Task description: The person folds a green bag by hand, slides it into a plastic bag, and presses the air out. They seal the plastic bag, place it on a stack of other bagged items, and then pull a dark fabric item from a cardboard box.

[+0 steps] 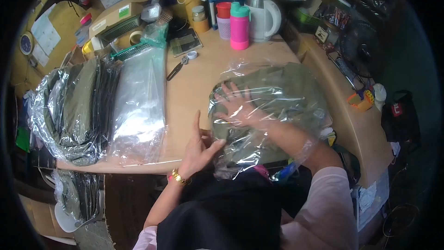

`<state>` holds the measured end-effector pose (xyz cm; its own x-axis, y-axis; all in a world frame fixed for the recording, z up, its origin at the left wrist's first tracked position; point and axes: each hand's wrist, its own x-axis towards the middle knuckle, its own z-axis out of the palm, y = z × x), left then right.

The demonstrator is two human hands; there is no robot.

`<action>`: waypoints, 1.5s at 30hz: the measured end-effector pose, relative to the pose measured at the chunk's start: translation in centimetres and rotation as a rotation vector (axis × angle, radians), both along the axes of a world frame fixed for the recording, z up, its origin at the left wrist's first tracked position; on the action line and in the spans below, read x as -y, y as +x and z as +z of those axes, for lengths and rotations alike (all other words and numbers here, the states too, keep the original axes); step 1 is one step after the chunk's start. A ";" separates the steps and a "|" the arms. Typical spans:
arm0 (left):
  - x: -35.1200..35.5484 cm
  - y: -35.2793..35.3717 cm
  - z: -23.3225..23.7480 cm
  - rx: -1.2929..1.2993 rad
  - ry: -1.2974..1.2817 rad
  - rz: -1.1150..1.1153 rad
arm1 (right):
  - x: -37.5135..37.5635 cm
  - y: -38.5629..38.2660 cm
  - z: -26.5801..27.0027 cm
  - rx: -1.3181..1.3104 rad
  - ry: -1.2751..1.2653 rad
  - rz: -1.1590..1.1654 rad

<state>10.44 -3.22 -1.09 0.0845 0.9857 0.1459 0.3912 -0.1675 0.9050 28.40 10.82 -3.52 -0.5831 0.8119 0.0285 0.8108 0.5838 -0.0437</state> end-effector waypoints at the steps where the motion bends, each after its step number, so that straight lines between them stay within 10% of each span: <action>1: -0.9 0.2 -1.1 -0.024 -0.037 -0.056 | 0.3 -0.6 1.6 0.029 -0.059 -0.030; 6: 0.7 1.6 -2.0 0.280 -0.113 -0.186 | -4.3 0.8 3.1 0.096 -0.024 -0.275; 9: 3.8 0.8 3.2 0.306 -0.477 -0.628 | -7.1 2.8 -0.6 -0.073 0.195 -0.419; 16: 1.7 -1.4 0.3 0.546 -0.522 -0.261 | -0.4 0.8 -1.0 -0.156 0.064 -0.083; 22: 2.7 -0.2 2.6 0.139 -0.376 -0.674 | 0.4 -1.1 3.4 0.055 -0.203 -0.050; 28: -0.4 -6.6 -0.1 0.273 -0.200 -0.036 | 0.7 -2.3 -0.6 -0.584 -0.184 0.158; 30: -2.4 -5.6 -1.5 0.755 -0.357 0.029 | -0.3 -2.7 0.8 -0.481 -0.081 0.226; 45: -4.0 -3.4 -3.5 1.228 -0.567 -0.149 | -3.0 -3.6 3.6 -0.678 -0.593 0.408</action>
